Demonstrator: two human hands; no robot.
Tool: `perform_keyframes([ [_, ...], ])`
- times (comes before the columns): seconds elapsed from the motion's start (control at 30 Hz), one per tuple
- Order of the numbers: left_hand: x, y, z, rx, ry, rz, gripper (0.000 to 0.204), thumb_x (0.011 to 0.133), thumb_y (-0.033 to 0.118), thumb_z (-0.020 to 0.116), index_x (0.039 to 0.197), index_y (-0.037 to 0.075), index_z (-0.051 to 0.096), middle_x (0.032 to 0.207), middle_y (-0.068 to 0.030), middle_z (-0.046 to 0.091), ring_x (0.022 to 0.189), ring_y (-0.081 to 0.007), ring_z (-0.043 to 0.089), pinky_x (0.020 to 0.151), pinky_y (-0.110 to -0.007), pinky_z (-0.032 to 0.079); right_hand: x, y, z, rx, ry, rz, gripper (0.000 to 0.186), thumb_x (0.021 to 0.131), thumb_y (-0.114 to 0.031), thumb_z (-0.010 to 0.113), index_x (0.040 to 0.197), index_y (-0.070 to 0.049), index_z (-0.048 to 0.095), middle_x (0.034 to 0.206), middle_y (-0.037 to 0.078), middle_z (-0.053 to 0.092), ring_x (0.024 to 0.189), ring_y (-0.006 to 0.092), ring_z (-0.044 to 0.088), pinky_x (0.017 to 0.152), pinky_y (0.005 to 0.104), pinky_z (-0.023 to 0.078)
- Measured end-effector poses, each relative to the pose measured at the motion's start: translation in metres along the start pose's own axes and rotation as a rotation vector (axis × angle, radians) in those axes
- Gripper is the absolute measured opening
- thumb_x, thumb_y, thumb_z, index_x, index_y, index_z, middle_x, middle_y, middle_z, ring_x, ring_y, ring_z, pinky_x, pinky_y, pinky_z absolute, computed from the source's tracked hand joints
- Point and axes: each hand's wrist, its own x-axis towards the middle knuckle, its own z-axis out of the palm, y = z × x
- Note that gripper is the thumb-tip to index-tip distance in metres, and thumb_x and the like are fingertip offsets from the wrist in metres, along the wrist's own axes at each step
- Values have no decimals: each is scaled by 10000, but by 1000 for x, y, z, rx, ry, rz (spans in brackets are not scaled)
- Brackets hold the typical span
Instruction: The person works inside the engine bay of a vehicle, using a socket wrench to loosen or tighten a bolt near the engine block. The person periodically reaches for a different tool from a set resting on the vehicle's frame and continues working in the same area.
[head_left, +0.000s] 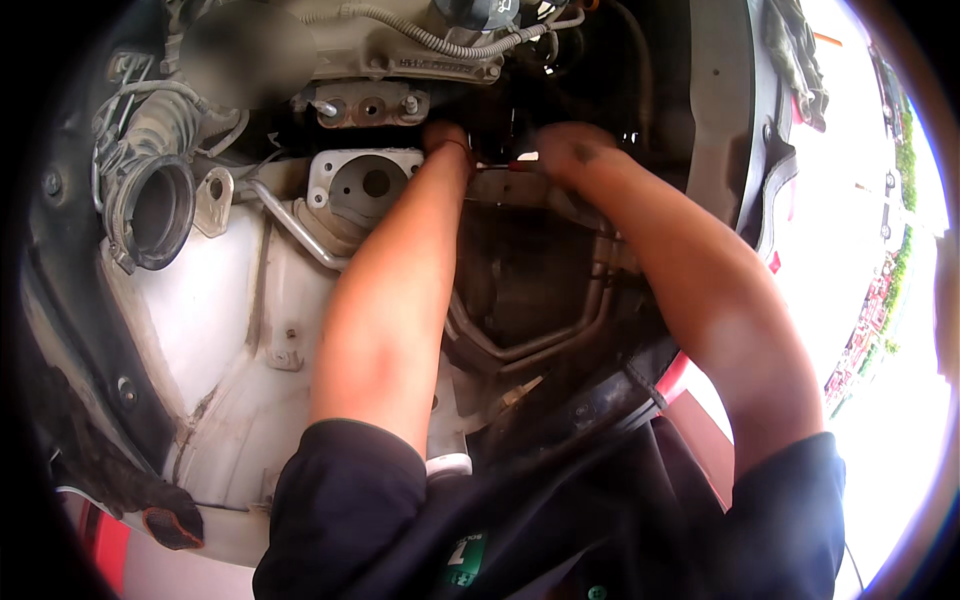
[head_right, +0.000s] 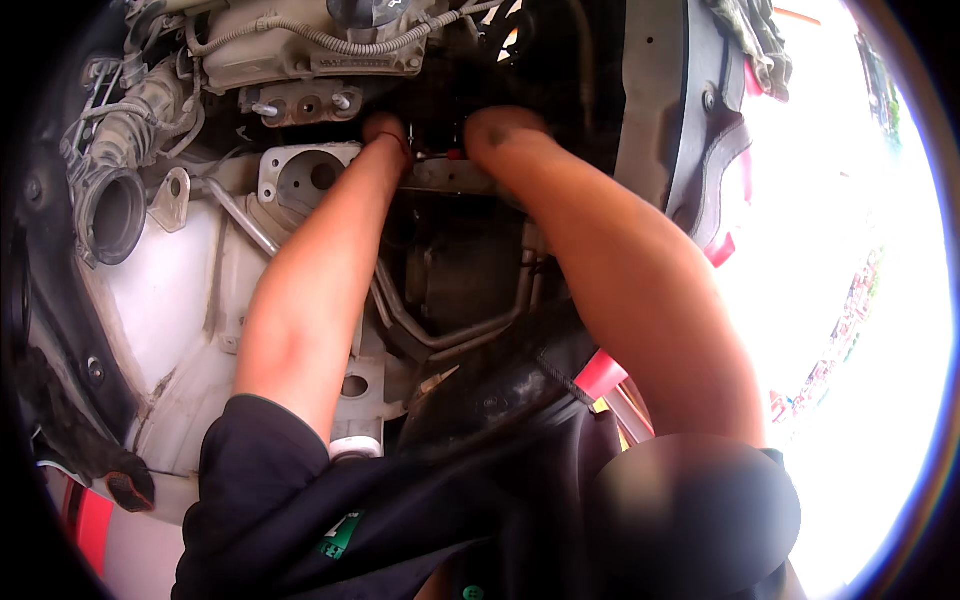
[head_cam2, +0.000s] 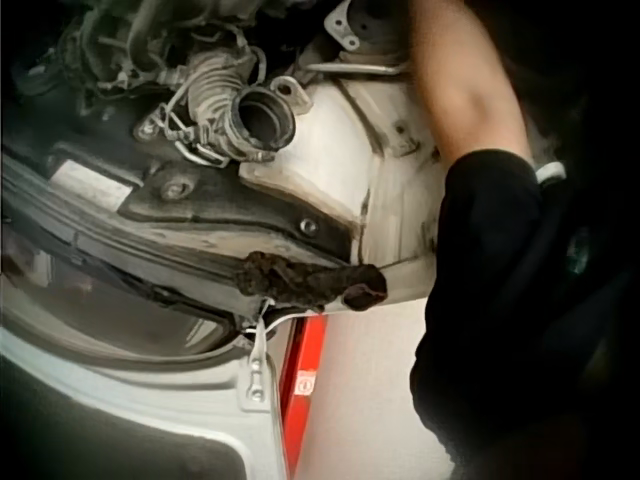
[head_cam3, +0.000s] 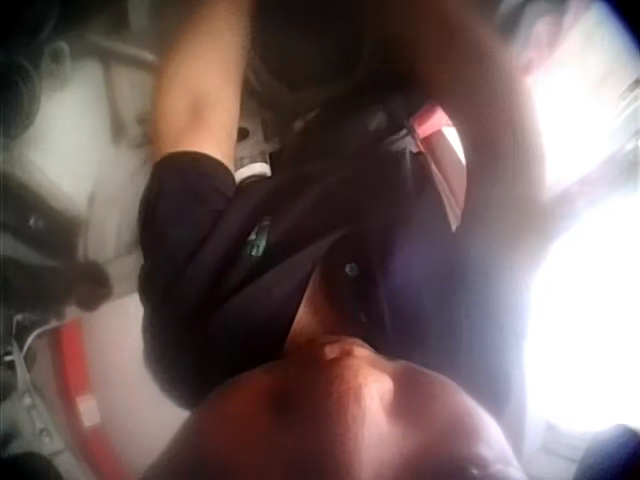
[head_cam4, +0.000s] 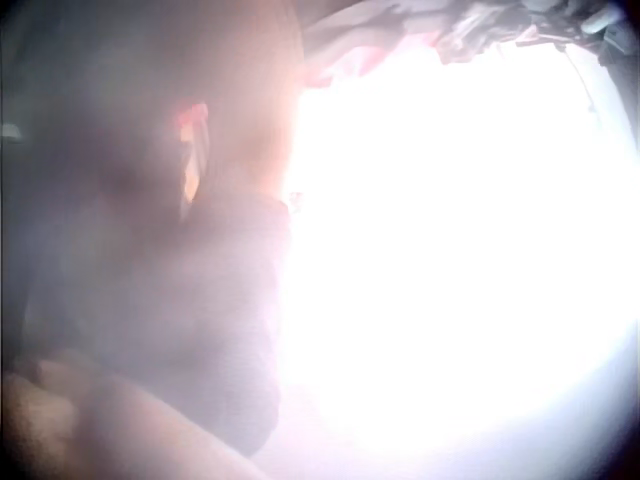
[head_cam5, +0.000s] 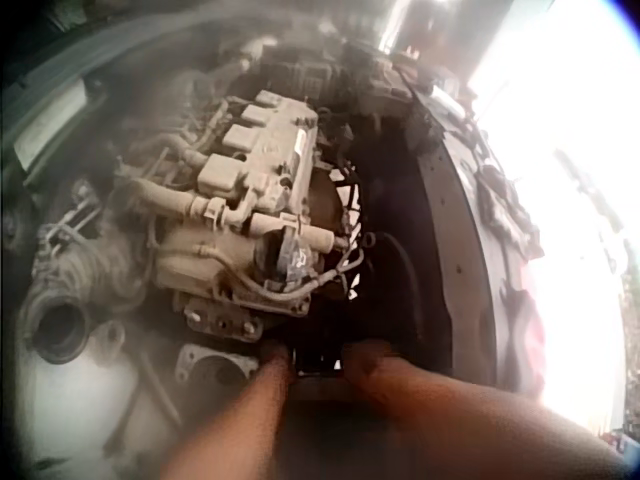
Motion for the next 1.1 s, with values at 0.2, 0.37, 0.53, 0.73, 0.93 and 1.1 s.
perform_keyframes([
  [0.2,-3,24,-14,8,62,11,234,767,314,564,930,179,664,1021,-17,630,939,-139,600,721,-287,497,17,36,15,62,124,11,250,734,-205,561,869,-18,655,966,170,621,889,325,605,751,408,484],
  [0.37,29,8,33,-84,223,360,298,829,306,470,1067,170,585,1154,-72,547,1071,-158,522,813,-285,457,-21,-47,-20,-9,239,-193,259,748,-235,550,887,-29,623,856,171,630,816,350,600,699,402,474],
  [0.53,39,-2,49,-433,56,0,252,782,278,512,929,117,638,930,-72,634,816,-180,600,671,-329,493,10,5,-7,-59,-97,-44,252,731,-233,575,885,-46,643,887,171,629,841,317,611,710,405,481],
  [0.73,-6,19,-10,-16,-22,113,308,651,343,645,893,154,660,958,-48,633,892,-159,599,739,-286,488,2,26,-30,-77,-43,-111,365,729,-365,602,940,-70,642,951,181,617,894,320,592,759,399,464],
  [0.93,-29,1,-22,-75,37,35,402,543,356,750,871,145,651,978,-68,614,910,-172,594,803,-273,482,6,2,6,-22,55,-241,332,755,-347,575,944,-82,644,978,161,614,917,304,589,777,389,465],
  [1.1,-19,11,-16,-98,-5,7,308,565,352,722,797,162,654,972,-50,618,882,-135,595,769,-279,490,12,8,19,-73,-16,-178,216,757,-224,551,890,-100,667,930,122,638,860,290,616,714,394,492],
])
